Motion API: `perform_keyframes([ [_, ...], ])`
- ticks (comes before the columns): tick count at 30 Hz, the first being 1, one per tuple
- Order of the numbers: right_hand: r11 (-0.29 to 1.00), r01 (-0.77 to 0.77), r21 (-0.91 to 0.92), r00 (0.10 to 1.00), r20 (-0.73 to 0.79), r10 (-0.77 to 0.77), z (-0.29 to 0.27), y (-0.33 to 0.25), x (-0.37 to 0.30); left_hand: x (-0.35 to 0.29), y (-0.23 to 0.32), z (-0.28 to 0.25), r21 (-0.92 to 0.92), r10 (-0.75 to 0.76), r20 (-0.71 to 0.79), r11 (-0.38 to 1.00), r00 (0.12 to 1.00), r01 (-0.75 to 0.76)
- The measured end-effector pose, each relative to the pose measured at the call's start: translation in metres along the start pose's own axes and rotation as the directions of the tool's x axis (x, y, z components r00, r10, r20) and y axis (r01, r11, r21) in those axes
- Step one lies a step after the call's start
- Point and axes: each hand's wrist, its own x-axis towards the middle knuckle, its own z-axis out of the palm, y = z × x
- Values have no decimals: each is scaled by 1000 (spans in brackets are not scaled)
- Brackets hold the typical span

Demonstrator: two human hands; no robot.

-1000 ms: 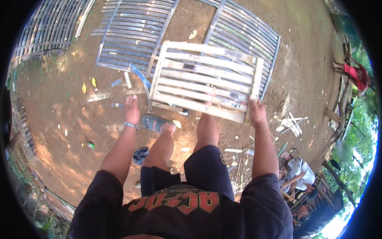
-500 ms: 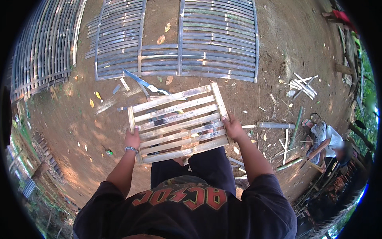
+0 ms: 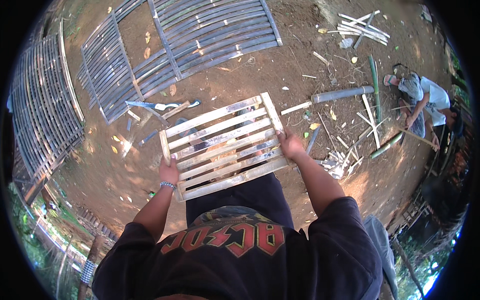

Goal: The person uses a hammer to drive nails into a wooden slat frame, securing the slats to the side rails. They repeatedly hammer the nails, flip the frame to check alignment, and continue hammering until the frame is assembled. The person then places the finished frame onto a stack of similar frames.

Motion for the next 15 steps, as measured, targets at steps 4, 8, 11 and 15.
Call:
perform_keyframes([
  [4, 992, -18, 128, 1000, -10, 19, 6, 29, -17, 19, 16, 3, 43, 27, 98, 999, 995, -31],
  [8, 941, -127, 314, 989, 109, 97, 17, 44, -22, 54, -9, 19, 186, 90, 137, 976, 987, -114],
  [11, 640, -262, 722, 939, 343, -2, 49, 71, -20, 86, -20, 12, 198, -85, 342, 980, 936, 17],
  [15, 477, -251, 842, 959, 282, 7, 60, 27, -54, 104, -42, 1, 412, -41, 443, 896, 896, -163],
])
